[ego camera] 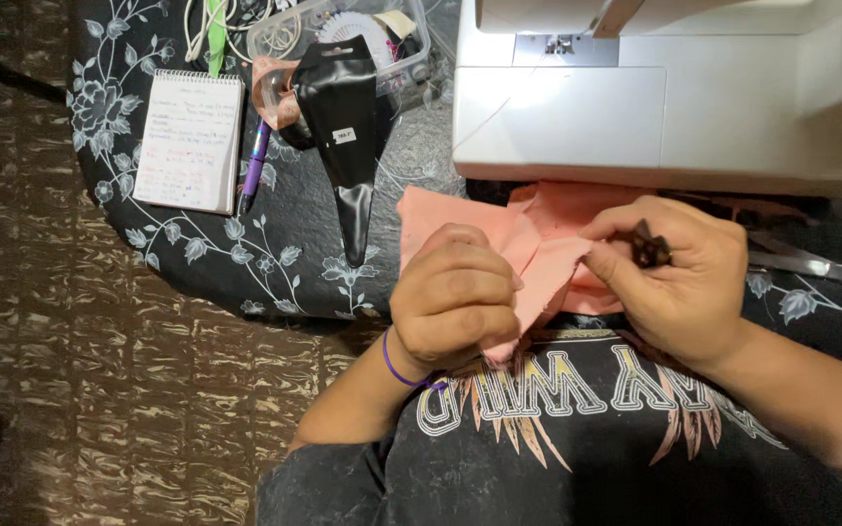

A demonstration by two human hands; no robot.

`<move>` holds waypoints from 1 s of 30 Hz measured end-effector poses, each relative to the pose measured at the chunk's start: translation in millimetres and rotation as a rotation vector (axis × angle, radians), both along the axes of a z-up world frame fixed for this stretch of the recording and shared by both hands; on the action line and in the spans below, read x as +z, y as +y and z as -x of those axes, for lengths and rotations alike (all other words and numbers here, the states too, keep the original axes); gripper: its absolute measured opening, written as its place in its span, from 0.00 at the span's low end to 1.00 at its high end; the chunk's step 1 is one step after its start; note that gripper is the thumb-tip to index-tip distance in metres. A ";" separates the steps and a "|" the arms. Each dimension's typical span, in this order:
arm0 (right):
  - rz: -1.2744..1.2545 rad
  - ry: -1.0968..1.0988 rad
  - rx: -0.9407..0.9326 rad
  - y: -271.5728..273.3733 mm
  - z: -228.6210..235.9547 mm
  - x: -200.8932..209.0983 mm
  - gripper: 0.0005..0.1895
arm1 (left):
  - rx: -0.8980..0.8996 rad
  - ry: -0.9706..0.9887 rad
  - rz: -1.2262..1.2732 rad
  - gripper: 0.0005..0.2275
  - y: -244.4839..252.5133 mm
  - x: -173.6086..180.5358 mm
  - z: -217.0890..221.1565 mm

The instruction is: The person uses a seam ripper to remove stitches from a piece of pink fabric held in their hands. They carefully work along the seam, pulling out the thread, and then inspect the fabric by turning it over.

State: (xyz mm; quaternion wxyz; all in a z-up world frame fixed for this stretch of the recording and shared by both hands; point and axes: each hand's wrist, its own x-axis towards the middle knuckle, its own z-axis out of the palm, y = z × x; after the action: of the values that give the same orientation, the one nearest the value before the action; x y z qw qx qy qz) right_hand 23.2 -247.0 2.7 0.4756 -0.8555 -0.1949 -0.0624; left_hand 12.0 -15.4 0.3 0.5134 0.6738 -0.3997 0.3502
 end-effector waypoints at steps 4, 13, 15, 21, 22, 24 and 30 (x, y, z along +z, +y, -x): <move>-0.019 -0.193 0.011 -2.8 1.3 2.0 0.05 | 0.061 -0.005 -0.040 0.17 12.5 0.3 2.7; 0.027 -0.589 0.079 -16.1 0.6 -4.4 0.04 | 0.222 0.065 -0.024 0.19 20.9 -5.5 8.2; 0.019 -0.580 0.088 -13.2 0.2 -0.8 0.05 | 0.126 0.216 0.057 0.17 22.0 -7.1 9.7; 0.049 -0.579 0.082 -12.1 1.2 5.5 0.06 | 0.081 0.356 0.182 0.12 16.9 -13.2 8.2; 0.049 -0.577 0.082 -11.8 1.8 6.4 0.06 | 0.080 0.358 0.182 0.12 16.3 -12.7 8.4; 0.042 -0.562 0.082 -11.2 2.2 8.1 0.06 | 0.058 0.409 0.214 0.15 15.3 -11.7 8.2; 0.108 -0.480 0.061 -5.0 -5.7 0.8 0.03 | -0.006 0.521 0.326 0.14 13.8 -9.7 8.1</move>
State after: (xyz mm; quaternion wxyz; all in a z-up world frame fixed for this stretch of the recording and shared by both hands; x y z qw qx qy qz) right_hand 28.9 -252.0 3.6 0.3707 -0.8341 -0.3313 -0.2389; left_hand 4.0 -1.7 -9.4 0.7009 0.6485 -0.1950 0.2238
